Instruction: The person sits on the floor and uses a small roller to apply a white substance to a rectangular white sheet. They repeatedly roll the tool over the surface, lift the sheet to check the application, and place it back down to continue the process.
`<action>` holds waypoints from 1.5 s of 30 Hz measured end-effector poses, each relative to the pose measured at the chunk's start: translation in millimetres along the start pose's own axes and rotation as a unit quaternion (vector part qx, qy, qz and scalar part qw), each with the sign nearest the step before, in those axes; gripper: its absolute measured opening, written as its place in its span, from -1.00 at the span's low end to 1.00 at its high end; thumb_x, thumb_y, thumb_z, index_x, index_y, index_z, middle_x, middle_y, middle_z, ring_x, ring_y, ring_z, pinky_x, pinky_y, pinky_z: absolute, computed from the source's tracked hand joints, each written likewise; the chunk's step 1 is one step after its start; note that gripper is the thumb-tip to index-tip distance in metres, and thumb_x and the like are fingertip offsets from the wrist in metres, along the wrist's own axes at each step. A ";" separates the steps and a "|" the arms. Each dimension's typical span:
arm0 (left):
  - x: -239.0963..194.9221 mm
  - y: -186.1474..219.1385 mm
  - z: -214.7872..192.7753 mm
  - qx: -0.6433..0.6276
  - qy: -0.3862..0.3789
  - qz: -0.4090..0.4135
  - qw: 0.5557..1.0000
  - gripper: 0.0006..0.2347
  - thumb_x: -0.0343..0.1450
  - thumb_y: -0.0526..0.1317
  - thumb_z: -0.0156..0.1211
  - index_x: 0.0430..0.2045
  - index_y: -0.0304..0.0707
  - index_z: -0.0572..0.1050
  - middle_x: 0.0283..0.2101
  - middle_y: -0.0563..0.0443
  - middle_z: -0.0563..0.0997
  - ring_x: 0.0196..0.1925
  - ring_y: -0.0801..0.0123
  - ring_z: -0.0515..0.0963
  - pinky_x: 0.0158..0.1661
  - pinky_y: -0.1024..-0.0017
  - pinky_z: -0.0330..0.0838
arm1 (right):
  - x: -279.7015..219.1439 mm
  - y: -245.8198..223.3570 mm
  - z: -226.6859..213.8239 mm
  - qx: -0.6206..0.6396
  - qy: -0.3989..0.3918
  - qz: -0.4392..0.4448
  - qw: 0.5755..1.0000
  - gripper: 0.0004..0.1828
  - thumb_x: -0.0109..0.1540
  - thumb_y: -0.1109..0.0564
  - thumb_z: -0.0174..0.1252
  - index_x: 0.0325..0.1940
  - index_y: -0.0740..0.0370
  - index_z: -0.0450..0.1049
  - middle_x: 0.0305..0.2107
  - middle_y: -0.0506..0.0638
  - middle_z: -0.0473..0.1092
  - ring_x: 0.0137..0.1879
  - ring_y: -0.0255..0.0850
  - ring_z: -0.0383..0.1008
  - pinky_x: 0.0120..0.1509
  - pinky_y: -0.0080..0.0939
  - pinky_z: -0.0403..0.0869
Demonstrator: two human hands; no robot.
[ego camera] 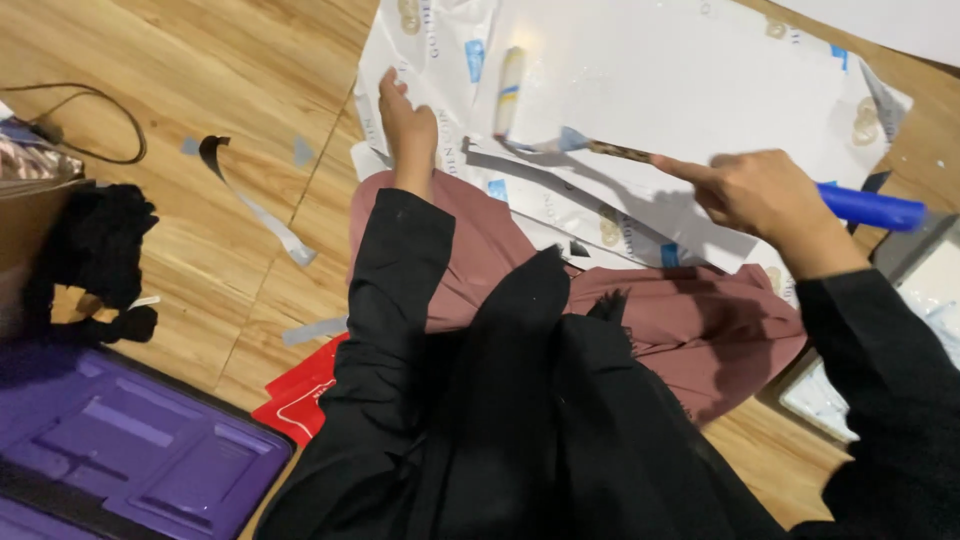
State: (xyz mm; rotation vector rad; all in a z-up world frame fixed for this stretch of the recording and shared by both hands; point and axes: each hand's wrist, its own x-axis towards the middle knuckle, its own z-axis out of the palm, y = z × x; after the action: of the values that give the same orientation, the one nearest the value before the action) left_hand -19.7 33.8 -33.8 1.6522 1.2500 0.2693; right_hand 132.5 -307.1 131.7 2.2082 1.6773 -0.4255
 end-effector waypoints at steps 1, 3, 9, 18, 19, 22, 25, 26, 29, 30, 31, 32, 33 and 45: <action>3.2 0.8 -1.7 -0.054 0.039 -0.008 0.998 -0.51 0.22 -0.51 -0.25 0.08 -0.17 0.11 0.02 -0.08 0.33 0.06 0.22 0.36 0.01 0.34 0.27 | -7.6 -0.9 2.0 0.005 -0.036 0.017 0.999 -0.34 0.15 0.09 -0.05 0.34 -0.27 0.04 -0.73 -0.19 0.28 -0.66 -0.35 0.24 -0.57 -0.37 0.32; 6.2 12.2 -3.1 -0.111 0.083 -0.017 0.990 -0.50 0.26 -0.50 -0.16 0.12 -0.17 0.04 0.10 -0.09 0.29 0.15 0.19 0.31 0.06 0.27 0.24 | -12.1 -1.9 6.8 0.003 -0.070 0.031 0.997 -0.31 0.16 0.06 -0.04 0.36 -0.28 -0.02 -0.72 -0.23 0.29 -0.67 -0.43 0.21 -0.56 -0.45 0.34; 2.2 27.0 -0.3 -0.341 0.135 -0.122 0.922 -0.52 0.28 -0.34 -0.28 0.15 -0.17 -0.02 0.22 -0.11 0.13 0.22 0.17 0.19 0.09 0.25 0.17 | 23.8 -45.4 6.5 0.072 -0.010 0.034 0.997 -0.42 0.21 0.13 -0.07 0.32 -0.17 0.08 -0.74 -0.15 0.22 -0.68 -0.37 0.15 -0.62 -0.42 0.29; 14.3 -4.8 22.2 -0.244 0.040 -0.051 0.968 -0.65 0.33 -0.37 -0.09 0.02 -0.12 0.23 0.06 -0.06 0.37 0.09 0.23 0.38 0.03 0.33 0.30 | -93.0 -45.2 5.0 0.265 0.103 0.126 0.950 -0.45 0.22 0.29 -0.05 0.27 -0.12 0.23 -0.68 -0.06 0.24 -0.60 -0.28 0.11 -0.41 -0.29 0.21; 8.4 -2.1 29.9 -0.124 -0.052 -0.022 0.991 -0.67 0.31 -0.26 -0.03 -0.02 -0.10 0.28 0.00 -0.03 0.42 0.05 0.27 0.41 -0.01 0.38 0.31 | -111.4 -39.1 21.9 0.266 0.104 0.163 0.944 -0.43 0.15 0.29 -0.05 0.22 -0.13 0.30 -0.60 -0.10 0.31 -0.58 -0.28 0.17 -0.39 -0.31 0.22; -14.7 18.8 32.0 0.041 -0.144 0.043 0.988 -0.68 0.28 -0.18 0.05 -0.08 -0.10 0.30 -0.09 -0.03 0.42 -0.09 0.29 0.46 -0.11 0.41 0.34 | -123.0 -26.6 46.9 0.227 0.087 0.214 0.946 -0.44 0.14 0.23 -0.03 0.21 -0.20 0.32 -0.51 -0.08 0.42 -0.55 -0.22 0.27 -0.40 -0.30 0.24; -35.4 41.9 18.1 0.109 -0.148 0.054 0.981 -0.74 0.26 -0.33 0.06 -0.18 -0.12 0.31 -0.16 -0.04 0.39 -0.18 0.28 0.48 -0.21 0.40 0.39 | -92.2 -30.3 38.0 0.203 0.024 0.228 0.952 -0.43 0.18 0.18 -0.03 0.26 -0.26 0.22 -0.51 -0.03 0.45 -0.54 -0.19 0.32 -0.36 -0.22 0.32; -40.2 49.4 10.4 0.133 -0.147 0.033 0.979 -0.76 0.26 -0.43 0.04 -0.25 -0.12 0.34 -0.20 -0.02 0.43 -0.19 0.28 0.48 -0.25 0.40 0.42 | -75.0 -31.3 30.9 0.215 -0.018 0.228 0.949 -0.39 0.17 0.19 -0.06 0.29 -0.28 0.16 -0.52 -0.04 0.44 -0.52 -0.21 0.32 -0.28 -0.19 0.38; -32.4 38.0 17.3 0.122 -0.139 0.063 0.981 -0.78 0.22 -0.47 -0.02 -0.36 -0.11 0.34 -0.25 0.00 0.42 -0.19 0.36 0.45 -0.27 0.40 0.36 | -16.3 -26.8 29.2 0.137 0.082 0.143 0.977 -0.40 0.17 0.21 -0.10 0.30 -0.16 0.20 -0.71 0.01 0.30 -0.62 -0.01 0.27 -0.52 -0.09 0.21; -33.0 38.1 15.3 0.123 -0.135 0.065 0.981 -0.78 0.22 -0.47 -0.02 -0.36 -0.11 0.34 -0.25 0.00 0.42 -0.19 0.36 0.45 -0.27 0.40 0.36 | 2.4 -29.2 19.1 0.137 0.087 0.141 0.977 -0.40 0.17 0.21 -0.10 0.30 -0.16 0.20 -0.71 0.01 0.30 -0.62 -0.01 0.27 -0.52 -0.09 0.21; -33.6 38.8 13.2 0.125 -0.138 0.042 0.982 -0.79 0.23 -0.44 0.01 -0.36 -0.09 0.36 -0.28 0.05 0.43 -0.22 0.37 0.46 -0.33 0.40 0.36 | 20.7 -31.5 8.3 0.140 0.094 0.129 0.977 -0.41 0.15 0.23 -0.12 0.27 -0.12 0.24 -0.75 -0.01 0.28 -0.66 -0.08 0.22 -0.56 -0.13 0.18; -33.2 41.4 13.2 0.125 -0.143 0.021 0.982 -0.81 0.23 -0.40 0.05 -0.36 -0.07 0.39 -0.31 0.09 0.45 -0.25 0.38 0.47 -0.39 0.40 0.35 | 37.8 -32.6 -3.5 0.141 0.100 0.121 0.977 -0.41 0.13 0.26 -0.14 0.24 -0.09 0.27 -0.79 -0.03 0.26 -0.70 -0.14 0.17 -0.60 -0.18 0.15; -26.0 36.5 16.8 0.125 -0.141 0.026 0.982 -0.81 0.23 -0.40 0.05 -0.36 -0.07 0.39 -0.31 0.09 0.45 -0.25 0.38 0.47 -0.39 0.40 0.35 | 38.7 -31.6 -5.6 0.140 0.105 0.122 0.977 -0.41 0.13 0.26 -0.14 0.24 -0.09 0.27 -0.79 -0.03 0.26 -0.70 -0.14 0.17 -0.60 -0.18 0.15; -10.2 32.5 21.9 0.158 -0.169 -0.032 0.972 -0.87 0.24 -0.28 0.13 -0.39 -0.14 0.44 -0.35 0.08 0.53 -0.24 0.21 0.55 -0.25 0.22 0.40 | -77.5 -22.3 46.4 0.203 -0.011 0.310 0.929 -0.45 0.15 -0.02 -0.05 0.20 -0.55 0.20 -0.49 -0.03 0.47 -0.25 -0.07 0.48 -0.07 -0.09 0.46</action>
State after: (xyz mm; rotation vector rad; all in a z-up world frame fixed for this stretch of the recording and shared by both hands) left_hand 9.9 14.3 -14.3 1.8280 1.1216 -0.2558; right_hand 89.1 -388.8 121.3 2.8481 0.8370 -0.6574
